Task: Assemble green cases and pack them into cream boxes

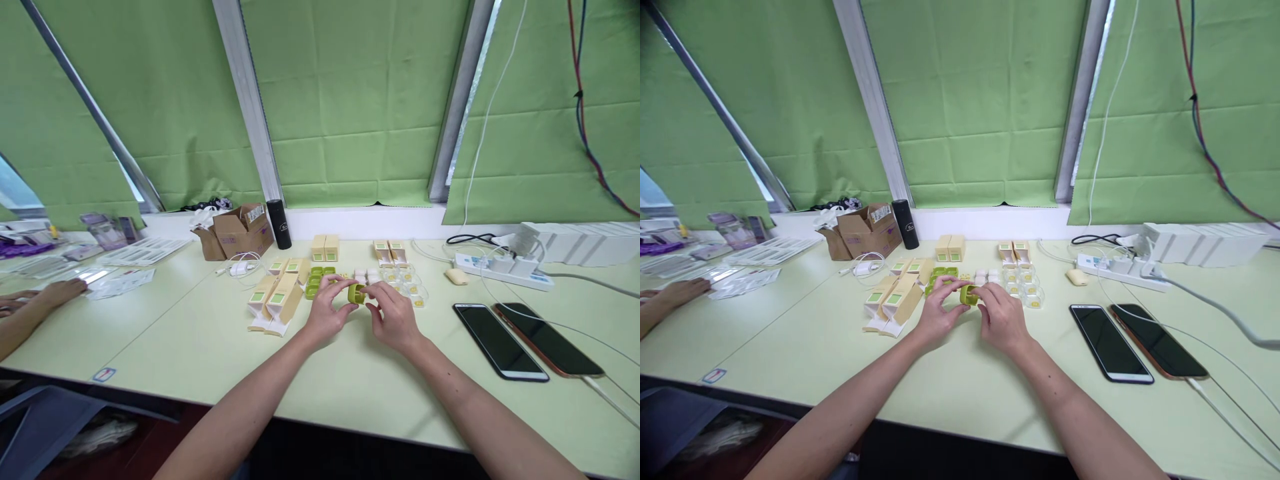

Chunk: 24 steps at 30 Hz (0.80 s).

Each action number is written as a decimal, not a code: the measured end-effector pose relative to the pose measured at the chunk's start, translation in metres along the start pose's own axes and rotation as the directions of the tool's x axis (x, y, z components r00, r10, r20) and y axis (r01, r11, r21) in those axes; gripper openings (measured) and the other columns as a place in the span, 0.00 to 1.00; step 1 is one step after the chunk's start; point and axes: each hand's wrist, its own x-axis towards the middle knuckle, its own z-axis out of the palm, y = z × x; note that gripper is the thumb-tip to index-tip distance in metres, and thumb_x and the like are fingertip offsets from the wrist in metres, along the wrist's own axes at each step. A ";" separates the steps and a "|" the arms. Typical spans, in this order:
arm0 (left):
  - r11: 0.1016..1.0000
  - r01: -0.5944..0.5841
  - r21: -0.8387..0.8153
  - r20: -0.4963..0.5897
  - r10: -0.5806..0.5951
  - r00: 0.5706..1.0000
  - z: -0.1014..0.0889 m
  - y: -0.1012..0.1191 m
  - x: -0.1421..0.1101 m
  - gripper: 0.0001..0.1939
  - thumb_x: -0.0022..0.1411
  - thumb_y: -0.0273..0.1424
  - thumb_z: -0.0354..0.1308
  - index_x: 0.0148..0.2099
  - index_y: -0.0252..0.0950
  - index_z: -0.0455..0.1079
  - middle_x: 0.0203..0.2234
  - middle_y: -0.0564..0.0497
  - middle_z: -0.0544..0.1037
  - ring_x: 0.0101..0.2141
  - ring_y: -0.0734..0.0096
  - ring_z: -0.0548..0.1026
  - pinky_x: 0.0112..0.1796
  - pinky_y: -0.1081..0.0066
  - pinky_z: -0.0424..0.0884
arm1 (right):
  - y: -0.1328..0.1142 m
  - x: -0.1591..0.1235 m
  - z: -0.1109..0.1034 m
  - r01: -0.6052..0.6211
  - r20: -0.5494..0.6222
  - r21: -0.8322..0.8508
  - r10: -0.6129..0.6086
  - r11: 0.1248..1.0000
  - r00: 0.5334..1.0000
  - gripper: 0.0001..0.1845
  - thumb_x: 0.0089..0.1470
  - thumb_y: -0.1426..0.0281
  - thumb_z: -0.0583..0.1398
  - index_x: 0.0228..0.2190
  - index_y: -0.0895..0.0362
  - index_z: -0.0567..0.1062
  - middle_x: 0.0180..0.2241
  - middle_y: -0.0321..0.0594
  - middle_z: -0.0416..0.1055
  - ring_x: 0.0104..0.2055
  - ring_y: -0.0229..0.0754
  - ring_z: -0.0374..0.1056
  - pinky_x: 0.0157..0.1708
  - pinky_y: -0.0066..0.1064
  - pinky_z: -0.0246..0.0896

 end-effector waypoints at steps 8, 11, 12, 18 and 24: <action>0.999 -0.016 0.028 0.003 0.016 1.000 0.002 -0.003 -0.002 0.26 0.58 0.31 0.74 0.58 0.45 0.77 0.48 0.44 0.78 0.57 0.51 0.69 0.59 0.47 0.70 | 0.003 -0.005 0.009 -0.081 0.107 0.134 0.066 0.988 0.992 0.37 0.60 0.80 0.57 0.67 0.48 0.62 0.60 0.49 0.71 0.61 0.55 0.70 0.45 0.45 0.82; 1.000 0.000 0.009 0.006 0.000 1.000 0.001 0.001 -0.001 0.31 0.59 0.35 0.75 0.63 0.44 0.73 0.51 0.43 0.77 0.58 0.51 0.70 0.59 0.49 0.70 | 0.004 -0.006 0.012 -0.138 0.071 0.232 0.125 0.963 0.990 0.35 0.61 0.80 0.57 0.66 0.47 0.65 0.59 0.49 0.71 0.60 0.54 0.70 0.44 0.43 0.83; 1.000 0.000 -0.003 0.004 0.000 1.000 0.001 0.003 0.000 0.31 0.60 0.36 0.74 0.64 0.44 0.72 0.51 0.43 0.77 0.58 0.51 0.70 0.58 0.51 0.71 | 0.004 -0.005 0.013 -0.160 0.058 0.261 0.150 0.952 0.987 0.34 0.61 0.80 0.57 0.65 0.47 0.66 0.59 0.49 0.71 0.59 0.53 0.71 0.43 0.43 0.84; 0.995 0.090 -0.032 -0.058 -0.091 0.994 0.003 0.002 0.003 0.08 0.70 0.33 0.61 0.49 0.39 0.77 0.45 0.44 0.77 0.50 0.59 0.74 0.49 0.60 0.74 | 0.002 -0.002 0.011 -0.224 -0.023 0.366 0.250 0.903 0.968 0.25 0.62 0.77 0.58 0.59 0.48 0.71 0.55 0.48 0.71 0.55 0.51 0.73 0.44 0.44 0.84; 0.976 0.196 -0.092 -0.026 -0.199 0.980 0.008 -0.005 0.004 0.05 0.67 0.32 0.62 0.42 0.36 0.77 0.38 0.47 0.77 0.41 0.64 0.74 0.43 0.66 0.72 | 0.002 -0.004 0.014 -0.199 -0.019 0.370 0.222 0.907 0.975 0.24 0.62 0.77 0.59 0.58 0.49 0.70 0.55 0.49 0.71 0.56 0.52 0.72 0.46 0.47 0.84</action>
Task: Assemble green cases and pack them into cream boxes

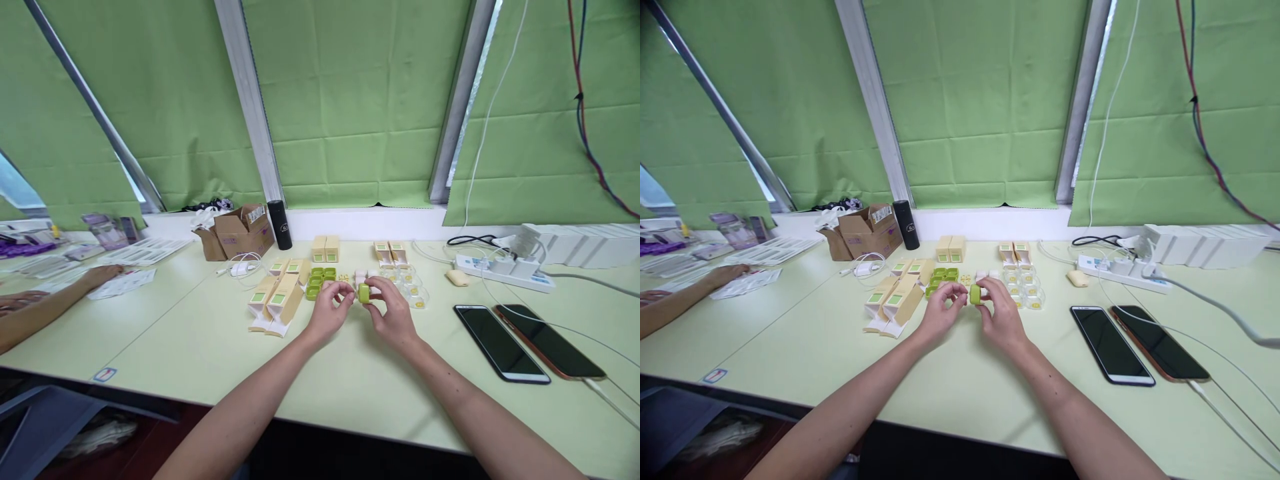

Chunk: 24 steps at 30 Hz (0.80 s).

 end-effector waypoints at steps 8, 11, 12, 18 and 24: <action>0.995 0.042 -0.088 0.048 -0.038 0.998 0.003 0.002 -0.001 0.06 0.66 0.33 0.62 0.38 0.36 0.75 0.35 0.48 0.76 0.37 0.66 0.74 0.41 0.67 0.72 | 0.001 -0.002 0.000 0.063 0.050 -0.071 -0.060 0.996 0.997 0.27 0.62 0.80 0.57 0.59 0.49 0.69 0.55 0.49 0.72 0.58 0.53 0.71 0.46 0.48 0.83; 0.991 0.064 -0.113 0.060 -0.058 0.997 0.003 0.000 -0.001 0.06 0.66 0.33 0.62 0.38 0.35 0.75 0.34 0.49 0.75 0.36 0.67 0.74 0.40 0.67 0.72 | 0.002 -0.002 -0.001 0.066 0.057 -0.076 -0.062 0.995 0.996 0.27 0.61 0.80 0.57 0.59 0.49 0.69 0.55 0.49 0.72 0.58 0.53 0.71 0.46 0.48 0.83; 0.989 0.075 -0.127 0.071 -0.066 0.995 0.003 0.000 -0.001 0.06 0.66 0.33 0.62 0.38 0.35 0.75 0.34 0.49 0.75 0.36 0.68 0.74 0.40 0.67 0.72 | 0.002 -0.002 -0.001 0.067 0.059 -0.075 -0.062 0.995 0.996 0.27 0.61 0.80 0.57 0.59 0.49 0.69 0.55 0.49 0.73 0.58 0.53 0.71 0.46 0.48 0.83; 0.968 0.126 -0.217 0.125 -0.100 0.987 0.004 0.001 0.001 0.13 0.66 0.40 0.64 0.38 0.35 0.72 0.32 0.51 0.75 0.32 0.70 0.74 0.39 0.68 0.72 | 0.003 -0.002 0.001 0.066 0.058 -0.068 -0.062 0.996 0.996 0.27 0.61 0.80 0.58 0.58 0.49 0.70 0.54 0.49 0.73 0.57 0.53 0.72 0.47 0.49 0.83; 0.967 0.119 -0.225 0.119 -0.094 0.988 0.006 0.003 0.000 0.16 0.67 0.44 0.63 0.37 0.36 0.70 0.32 0.50 0.75 0.33 0.69 0.75 0.40 0.67 0.73 | 0.003 -0.001 0.001 0.058 0.046 -0.048 -0.056 0.997 0.997 0.26 0.62 0.78 0.58 0.59 0.48 0.70 0.54 0.48 0.73 0.57 0.54 0.72 0.47 0.50 0.84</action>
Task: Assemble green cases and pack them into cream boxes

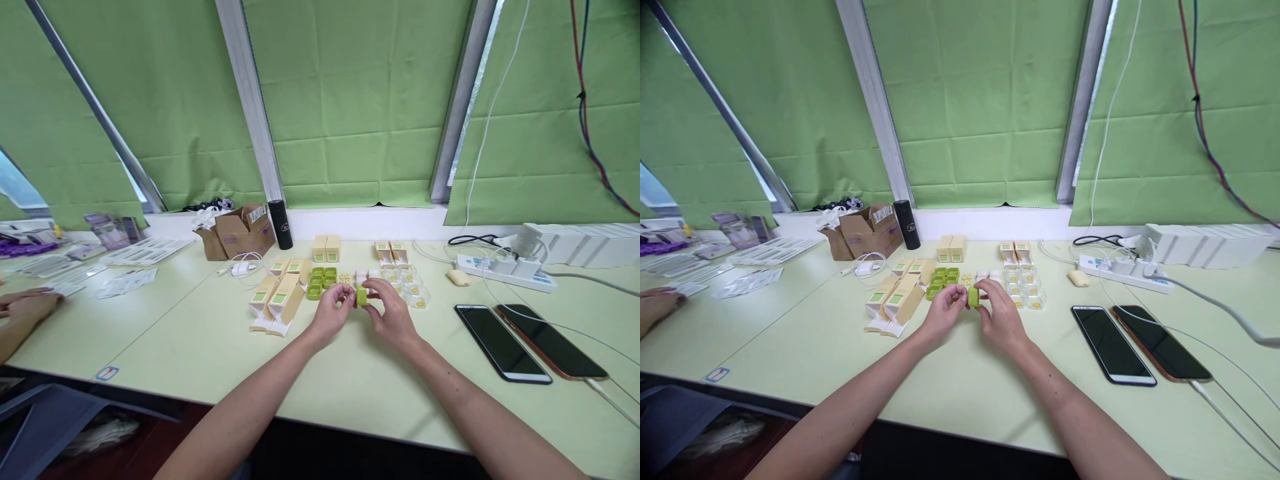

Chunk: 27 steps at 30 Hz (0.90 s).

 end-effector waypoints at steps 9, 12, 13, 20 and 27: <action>1.000 -0.002 0.011 -0.012 0.002 1.000 0.000 -0.001 0.000 0.15 0.68 0.42 0.62 0.38 0.35 0.69 0.32 0.51 0.74 0.34 0.70 0.75 0.40 0.67 0.72 | -0.001 0.000 0.000 -0.014 0.004 0.019 0.014 1.000 1.000 0.25 0.62 0.79 0.58 0.58 0.49 0.70 0.54 0.48 0.72 0.56 0.52 0.72 0.47 0.48 0.84; 1.000 0.002 0.005 -0.010 -0.002 1.000 0.000 0.001 -0.001 0.15 0.68 0.42 0.62 0.38 0.36 0.69 0.32 0.51 0.74 0.34 0.70 0.76 0.41 0.67 0.72 | -0.001 0.000 0.000 -0.014 0.002 0.020 0.014 1.000 1.000 0.26 0.61 0.79 0.58 0.58 0.49 0.70 0.54 0.48 0.73 0.56 0.52 0.72 0.46 0.48 0.84; 1.000 0.003 0.003 -0.010 -0.003 1.000 0.000 0.001 -0.001 0.15 0.68 0.42 0.62 0.38 0.36 0.69 0.32 0.51 0.74 0.34 0.70 0.76 0.41 0.67 0.72 | -0.002 0.000 0.000 -0.015 0.001 0.022 0.015 1.000 1.000 0.26 0.61 0.79 0.58 0.58 0.49 0.70 0.54 0.48 0.73 0.56 0.52 0.72 0.46 0.48 0.84; 1.000 0.018 -0.006 -0.020 -0.018 1.000 0.001 -0.001 0.000 0.16 0.67 0.44 0.63 0.37 0.36 0.69 0.33 0.51 0.74 0.33 0.69 0.76 0.40 0.67 0.72 | -0.001 0.000 0.000 -0.021 -0.003 0.033 0.021 0.999 1.000 0.26 0.61 0.79 0.58 0.58 0.49 0.70 0.54 0.48 0.73 0.55 0.53 0.73 0.46 0.48 0.84; 1.000 0.019 -0.016 -0.009 -0.020 1.000 0.000 0.001 -0.001 0.16 0.67 0.44 0.63 0.37 0.36 0.68 0.32 0.51 0.75 0.33 0.69 0.76 0.40 0.68 0.71 | 0.001 -0.001 0.000 -0.028 -0.001 0.035 0.028 0.999 1.000 0.25 0.61 0.78 0.58 0.58 0.49 0.70 0.54 0.48 0.72 0.55 0.52 0.73 0.46 0.48 0.84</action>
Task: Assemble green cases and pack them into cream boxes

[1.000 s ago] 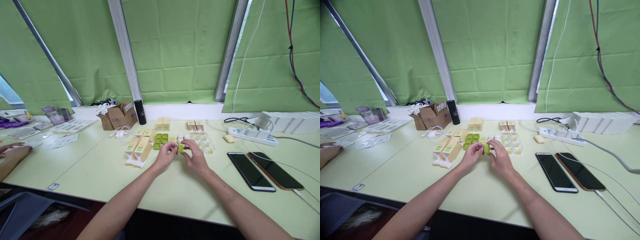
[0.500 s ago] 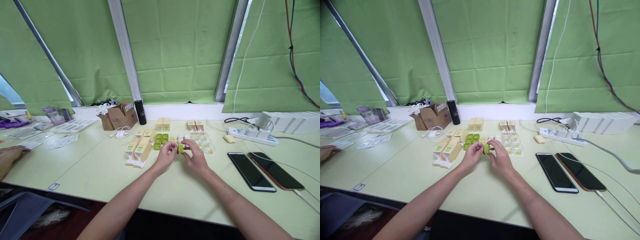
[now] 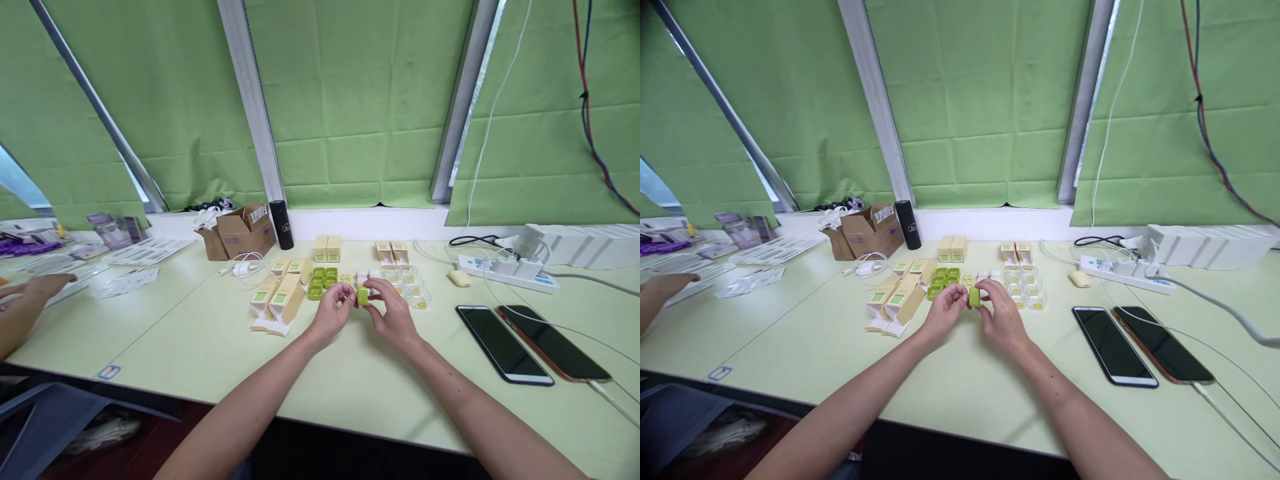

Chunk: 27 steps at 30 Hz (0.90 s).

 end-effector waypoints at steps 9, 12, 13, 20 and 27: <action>0.999 0.013 -0.044 0.006 -0.013 1.000 0.000 0.000 0.000 0.17 0.66 0.44 0.64 0.38 0.36 0.68 0.31 0.51 0.75 0.34 0.69 0.76 0.40 0.68 0.70 | -0.002 0.001 0.000 -0.004 -0.007 -0.001 0.004 1.000 1.000 0.24 0.62 0.79 0.58 0.57 0.49 0.70 0.54 0.48 0.72 0.55 0.52 0.72 0.45 0.47 0.84; 0.998 0.016 -0.055 0.005 -0.015 1.000 0.000 0.000 0.001 0.17 0.66 0.44 0.64 0.37 0.36 0.68 0.31 0.52 0.75 0.34 0.69 0.76 0.40 0.68 0.70 | -0.003 0.001 0.000 -0.013 -0.008 0.008 0.013 1.000 1.000 0.24 0.62 0.78 0.58 0.58 0.50 0.70 0.54 0.48 0.72 0.55 0.51 0.72 0.45 0.47 0.84; 0.998 0.014 -0.058 0.005 -0.014 1.000 0.000 0.000 0.000 0.17 0.66 0.44 0.64 0.37 0.36 0.68 0.31 0.52 0.75 0.34 0.69 0.76 0.40 0.68 0.70 | -0.003 0.001 0.000 -0.015 -0.008 0.011 0.015 1.000 1.000 0.24 0.62 0.78 0.58 0.58 0.49 0.70 0.54 0.48 0.72 0.55 0.51 0.72 0.45 0.47 0.84; 0.997 0.014 -0.076 0.004 -0.013 1.000 0.000 0.002 0.000 0.18 0.66 0.46 0.65 0.37 0.36 0.68 0.30 0.52 0.75 0.34 0.69 0.76 0.40 0.68 0.71 | -0.002 0.001 -0.001 -0.024 -0.013 0.032 0.024 0.999 1.000 0.23 0.63 0.77 0.58 0.57 0.49 0.71 0.54 0.48 0.72 0.55 0.52 0.72 0.45 0.48 0.84; 0.996 0.003 -0.087 0.011 -0.002 1.000 -0.001 0.003 0.001 0.18 0.66 0.45 0.64 0.37 0.35 0.68 0.30 0.52 0.75 0.33 0.69 0.76 0.40 0.68 0.70 | -0.003 0.001 -0.001 -0.028 -0.015 0.046 0.029 0.999 0.999 0.24 0.62 0.78 0.58 0.57 0.49 0.71 0.54 0.48 0.71 0.55 0.51 0.73 0.46 0.46 0.84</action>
